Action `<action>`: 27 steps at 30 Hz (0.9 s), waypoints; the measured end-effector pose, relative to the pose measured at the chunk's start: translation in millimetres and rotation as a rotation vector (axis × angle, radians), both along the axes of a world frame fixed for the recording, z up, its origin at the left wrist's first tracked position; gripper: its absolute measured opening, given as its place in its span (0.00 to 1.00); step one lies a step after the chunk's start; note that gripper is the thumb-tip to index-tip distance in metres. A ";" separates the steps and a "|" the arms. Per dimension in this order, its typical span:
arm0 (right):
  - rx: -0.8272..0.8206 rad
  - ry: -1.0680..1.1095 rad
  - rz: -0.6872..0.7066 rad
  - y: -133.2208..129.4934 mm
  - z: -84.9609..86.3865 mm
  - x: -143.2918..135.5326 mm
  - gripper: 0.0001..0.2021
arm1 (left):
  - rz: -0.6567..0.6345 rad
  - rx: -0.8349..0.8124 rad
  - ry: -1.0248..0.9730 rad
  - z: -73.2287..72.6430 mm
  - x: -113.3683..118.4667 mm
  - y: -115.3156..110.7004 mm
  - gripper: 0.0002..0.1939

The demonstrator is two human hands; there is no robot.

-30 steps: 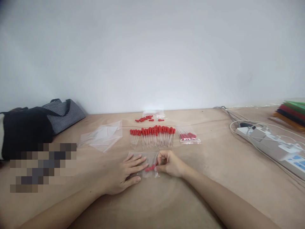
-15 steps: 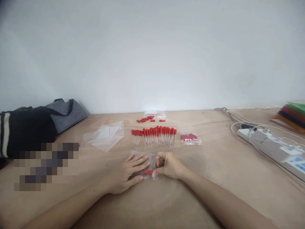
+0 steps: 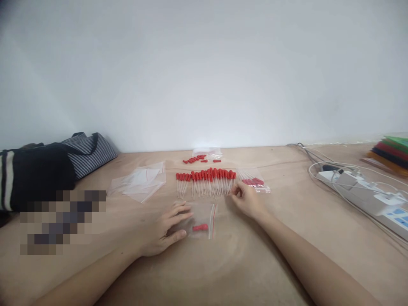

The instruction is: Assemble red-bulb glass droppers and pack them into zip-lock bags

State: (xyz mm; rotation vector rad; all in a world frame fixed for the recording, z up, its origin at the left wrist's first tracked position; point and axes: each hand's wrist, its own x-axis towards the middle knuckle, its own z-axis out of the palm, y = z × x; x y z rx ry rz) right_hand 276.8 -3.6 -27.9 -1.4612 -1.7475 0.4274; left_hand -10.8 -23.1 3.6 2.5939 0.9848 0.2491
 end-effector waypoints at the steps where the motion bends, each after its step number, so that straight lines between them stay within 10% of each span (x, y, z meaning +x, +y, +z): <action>1: 0.021 -0.054 -0.091 4.5 -0.8 4.0 0.02 | -0.009 -0.009 0.006 -0.2 -0.5 0.1 0.22; 14: -0.339 -0.170 -0.439 65.6 19.3 -8.1 0.21 | -0.023 0.025 0.003 -4.3 4.6 -0.1 0.20; 27: -0.507 0.105 -0.443 89.9 26.5 -8.1 0.07 | -0.029 0.036 0.007 -5.2 5.2 0.8 0.20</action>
